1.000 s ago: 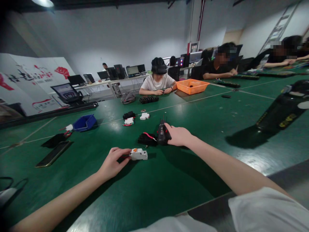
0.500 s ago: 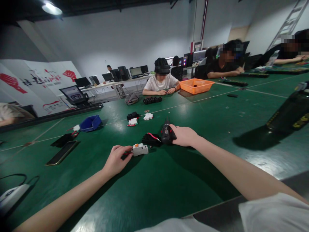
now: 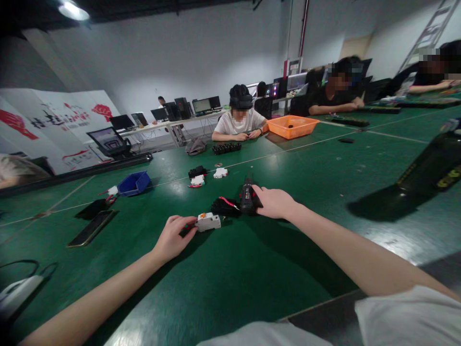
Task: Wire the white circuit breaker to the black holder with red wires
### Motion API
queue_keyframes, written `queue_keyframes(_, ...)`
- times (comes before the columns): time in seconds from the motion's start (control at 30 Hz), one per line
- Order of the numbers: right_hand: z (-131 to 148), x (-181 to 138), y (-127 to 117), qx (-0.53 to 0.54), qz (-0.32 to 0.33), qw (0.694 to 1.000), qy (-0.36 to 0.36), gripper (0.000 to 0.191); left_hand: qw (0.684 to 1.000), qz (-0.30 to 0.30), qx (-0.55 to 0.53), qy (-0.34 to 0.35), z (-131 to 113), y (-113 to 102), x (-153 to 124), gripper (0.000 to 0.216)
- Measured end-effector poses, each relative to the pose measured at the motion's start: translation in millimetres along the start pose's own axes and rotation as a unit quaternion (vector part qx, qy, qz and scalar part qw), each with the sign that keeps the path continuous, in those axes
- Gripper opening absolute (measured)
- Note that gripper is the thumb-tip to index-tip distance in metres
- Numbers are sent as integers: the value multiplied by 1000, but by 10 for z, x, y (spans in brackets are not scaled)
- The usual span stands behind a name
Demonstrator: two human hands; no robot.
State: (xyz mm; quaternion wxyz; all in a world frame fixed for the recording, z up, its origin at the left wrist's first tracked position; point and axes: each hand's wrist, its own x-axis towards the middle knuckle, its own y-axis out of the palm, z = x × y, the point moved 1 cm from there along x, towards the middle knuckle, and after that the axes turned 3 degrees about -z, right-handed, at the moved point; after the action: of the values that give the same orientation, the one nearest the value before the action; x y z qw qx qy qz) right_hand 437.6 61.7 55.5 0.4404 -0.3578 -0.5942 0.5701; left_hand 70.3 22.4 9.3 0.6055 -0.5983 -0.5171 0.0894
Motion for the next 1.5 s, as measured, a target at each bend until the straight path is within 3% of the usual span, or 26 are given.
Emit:
queue_keyframes(0.27,-56,30,-57,60,22,998,-14,75,1000,8,-4,-2,30,9,-1,23)
queue_keyframes(0.53,57,-37,9,-42,8,999,-4,79,1000,9,-8,3,16,1,-2,22)
queue_keyframes(1.5,-42,-12,21,-23,13,999,-34,81,1000,9,-12,1,26,10,-3,22)
